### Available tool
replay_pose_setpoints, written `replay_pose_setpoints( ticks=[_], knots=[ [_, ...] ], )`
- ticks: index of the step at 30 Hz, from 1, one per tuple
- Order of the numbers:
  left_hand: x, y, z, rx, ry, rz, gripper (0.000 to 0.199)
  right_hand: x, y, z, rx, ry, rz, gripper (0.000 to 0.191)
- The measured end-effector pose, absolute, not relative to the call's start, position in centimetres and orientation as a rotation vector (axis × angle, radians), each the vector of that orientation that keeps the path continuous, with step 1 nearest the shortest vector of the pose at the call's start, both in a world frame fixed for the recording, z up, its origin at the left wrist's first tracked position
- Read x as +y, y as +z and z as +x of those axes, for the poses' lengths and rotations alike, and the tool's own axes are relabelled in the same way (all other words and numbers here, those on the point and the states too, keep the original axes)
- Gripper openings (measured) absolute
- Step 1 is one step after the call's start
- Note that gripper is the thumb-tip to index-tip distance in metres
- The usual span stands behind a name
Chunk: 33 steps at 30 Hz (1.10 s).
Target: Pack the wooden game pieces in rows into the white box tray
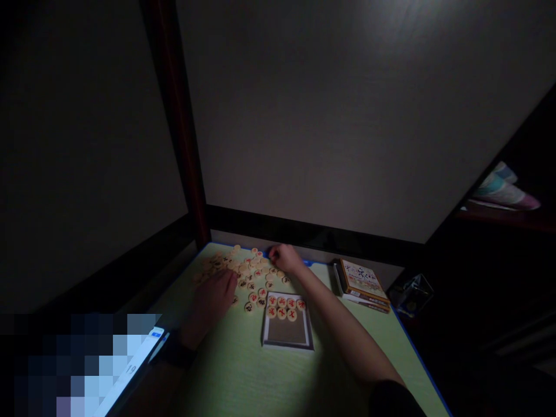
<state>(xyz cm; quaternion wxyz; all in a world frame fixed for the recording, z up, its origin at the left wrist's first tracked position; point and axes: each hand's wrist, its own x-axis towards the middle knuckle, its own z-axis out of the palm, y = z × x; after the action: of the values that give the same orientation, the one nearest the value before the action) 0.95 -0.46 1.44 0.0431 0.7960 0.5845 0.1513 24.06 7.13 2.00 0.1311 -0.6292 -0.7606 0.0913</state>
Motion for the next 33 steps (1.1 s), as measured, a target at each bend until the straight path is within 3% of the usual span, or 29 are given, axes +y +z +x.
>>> replay_pose_setpoints(
  ticks=[9, 33],
  knots=[
    [-0.6, 2.3, 0.9, 1.814, 0.402, 2.408, 0.040, 9.1, 1.4, 21.8, -2.330, 0.319, -1.840, 0.020],
    [-0.6, 2.4, 0.8, 1.840, 0.356, 2.393, 0.042, 7.6, 2.7, 25.3, -2.280, 0.305, -1.691, 0.042]
  ],
)
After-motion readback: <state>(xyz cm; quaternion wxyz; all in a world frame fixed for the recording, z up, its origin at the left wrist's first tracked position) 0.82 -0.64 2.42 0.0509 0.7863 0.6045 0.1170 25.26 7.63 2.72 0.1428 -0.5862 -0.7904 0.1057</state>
